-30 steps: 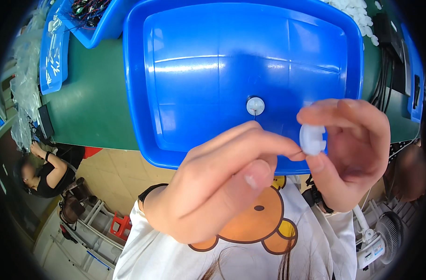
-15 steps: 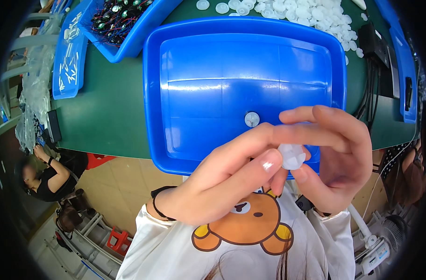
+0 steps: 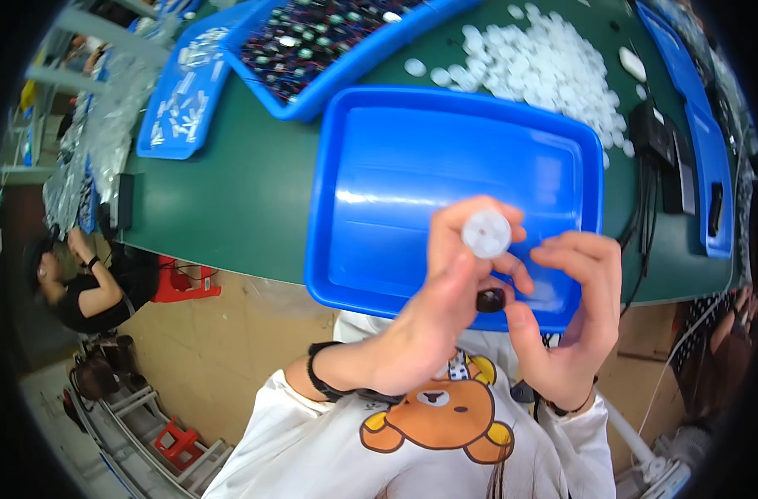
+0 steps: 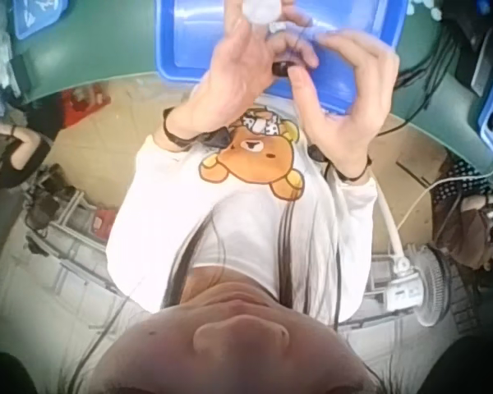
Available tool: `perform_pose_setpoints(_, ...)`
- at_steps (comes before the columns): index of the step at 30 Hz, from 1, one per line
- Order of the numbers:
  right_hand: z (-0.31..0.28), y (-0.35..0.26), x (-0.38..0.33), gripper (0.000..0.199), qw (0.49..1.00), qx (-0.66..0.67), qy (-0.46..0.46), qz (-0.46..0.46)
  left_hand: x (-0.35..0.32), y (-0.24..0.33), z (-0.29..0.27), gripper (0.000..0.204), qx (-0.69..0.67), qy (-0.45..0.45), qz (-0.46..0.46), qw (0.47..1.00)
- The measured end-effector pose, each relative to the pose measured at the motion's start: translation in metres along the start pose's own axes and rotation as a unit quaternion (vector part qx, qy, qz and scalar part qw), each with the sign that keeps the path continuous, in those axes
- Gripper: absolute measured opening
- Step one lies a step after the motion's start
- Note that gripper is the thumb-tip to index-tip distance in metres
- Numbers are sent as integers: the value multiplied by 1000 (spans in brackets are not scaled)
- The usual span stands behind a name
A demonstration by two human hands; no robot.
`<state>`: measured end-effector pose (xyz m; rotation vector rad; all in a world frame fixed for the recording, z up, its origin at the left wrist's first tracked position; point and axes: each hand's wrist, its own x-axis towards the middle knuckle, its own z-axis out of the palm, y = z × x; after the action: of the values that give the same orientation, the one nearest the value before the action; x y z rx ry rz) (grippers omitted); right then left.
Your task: The recorder is assembling small electronic lighting components, specifically inserting small circuit boards with LEDs and wires into white plastic housings.
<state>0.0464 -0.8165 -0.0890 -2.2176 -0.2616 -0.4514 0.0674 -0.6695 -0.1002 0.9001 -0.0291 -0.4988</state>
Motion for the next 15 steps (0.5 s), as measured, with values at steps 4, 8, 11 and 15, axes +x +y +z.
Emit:
perform_pose_setpoints(4, 9, -9, -4, 30, 999, 8, -35, 0, -2, -41, -9, 46, 7, 38, 126, 991)
perform_pose_setpoints(8, 17, -8, -21, 11, 990, 123, -10, 71, -7, -30, -14, 39, 214, -107, 219, 946)
perform_pose_setpoints(11, 20, 3, -33, 2, 981, 184, 19, 60, -13, -21, -12, 40, 200, -146, 208, 946)
perform_pose_setpoints(15, 14, -6, -26, 20, 987, 117, 94, -56, -24, -18, -13, 31, 219, -90, 228, 945)
